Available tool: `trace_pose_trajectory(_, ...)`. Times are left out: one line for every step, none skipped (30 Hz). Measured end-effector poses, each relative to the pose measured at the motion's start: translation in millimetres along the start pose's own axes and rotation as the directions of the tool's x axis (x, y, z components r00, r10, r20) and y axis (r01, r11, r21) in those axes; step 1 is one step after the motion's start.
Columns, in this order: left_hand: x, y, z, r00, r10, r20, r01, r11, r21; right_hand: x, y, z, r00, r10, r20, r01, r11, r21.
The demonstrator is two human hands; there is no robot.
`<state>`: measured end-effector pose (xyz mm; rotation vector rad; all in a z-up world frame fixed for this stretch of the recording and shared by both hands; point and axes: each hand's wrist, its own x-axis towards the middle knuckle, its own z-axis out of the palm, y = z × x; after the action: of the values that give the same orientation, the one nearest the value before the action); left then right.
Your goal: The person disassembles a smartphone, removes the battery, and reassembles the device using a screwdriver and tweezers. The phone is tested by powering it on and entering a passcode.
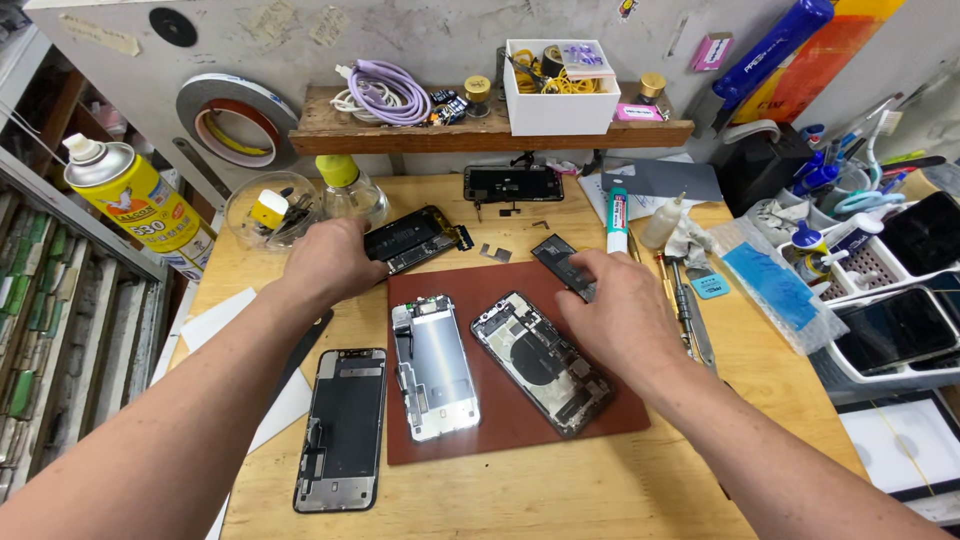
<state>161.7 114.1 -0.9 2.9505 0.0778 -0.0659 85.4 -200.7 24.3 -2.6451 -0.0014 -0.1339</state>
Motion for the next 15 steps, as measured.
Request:
trace_pose_trajectory(-2.5,-0.6,-1.3,1.0,0.001,-0.004,-0.001,1.0,-0.004,2.9,4.9,-2.5,1.0,-0.01,-0.017,0.01,1.0,-0.013)
trace_pose_trajectory(-3.4,1.1,-2.9,1.0,0.006,-0.013,-0.006,1.0,-0.01,6.1,8.7,-4.2,0.999,-0.021,-0.04,0.02,0.999,-0.028)
trace_pose_trajectory(-4.9,2.3,-5.1,1.0,-0.006,-0.019,0.006,0.999,-0.035,9.1,11.0,-4.2,1.0,-0.009,-0.02,0.007,0.998,-0.055)
trace_pose_trajectory(-7.4,3.6,-6.7,1.0,-0.019,-0.024,0.018,0.998,-0.062,12.3,14.4,-5.4,1.0,0.004,0.001,-0.004,0.996,-0.085)
trace_pose_trajectory(-9.9,5.6,-7.8,0.999,-0.032,-0.029,0.03,0.995,-0.09,14.4,17.4,-6.2,1.0,0.018,0.021,-0.015,0.993,-0.115)
trace_pose_trajectory(-13.3,6.7,-8.9,0.996,-0.02,-0.085,0.009,0.992,-0.128,16.5,18.1,-5.1,0.999,0.026,0.037,-0.021,0.991,-0.129)
trace_pose_trajectory(-16.7,9.4,-9.0,0.99,-0.009,-0.142,-0.014,0.986,-0.165,18.0,18.7,-4.3,0.998,0.036,0.054,-0.028,0.989,-0.143)
trace_pose_trajectory(-20.6,12.1,-9.0,0.98,-0.003,-0.199,-0.038,0.979,-0.2,19.5,18.4,-2.7,0.997,0.043,0.071,-0.032,0.987,-0.157)
trace_pose_trajectory(-24.7,15.2,-8.9,0.974,-0.007,-0.226,-0.054,0.963,-0.264,20.8,17.5,-0.3,0.994,0.057,0.095,-0.04,0.985,-0.166)
trace_pose_trajectory(-28.1,20.5,-7.9,0.968,-0.01,-0.252,-0.076,0.942,-0.328,21.6,17.9,1.0,0.99,0.073,0.118,-0.052,0.983,-0.178)
trace_pose_trajectory(-31.3,26.7,-6.7,0.96,-0.015,-0.279,-0.099,0.915,-0.39,22.7,18.5,2.3,0.986,0.09,0.14,-0.063,0.98,-0.19)
trace_pose_trajectory(-34.9,32.7,-5.2,0.965,-0.043,-0.258,-0.086,0.88,-0.467,23.3,19.7,3.5,0.988,0.076,0.138,-0.052,0.984,-0.171)
trace_pose_trajectory(-38.6,39.4,-3.4,0.97,-0.068,-0.235,-0.072,0.839,-0.54,24.2,21.8,3.4,0.989,0.063,0.135,-0.042,0.987,-0.153)
trace_pose_trajectory(-42.4,45.9,-2.0,0.973,-0.092,-0.211,-0.057,0.792,-0.608,25.0,23.3,4.0,0.99,0.048,0.132,-0.03,0.991,-0.133)
trace_pose_trajectory(-47.7,52.1,-0.4,0.976,-0.093,-0.197,-0.066,0.735,-0.675,25.9,24.6,5.0,0.988,0.055,0.142,-0.034,0.989,-0.146)
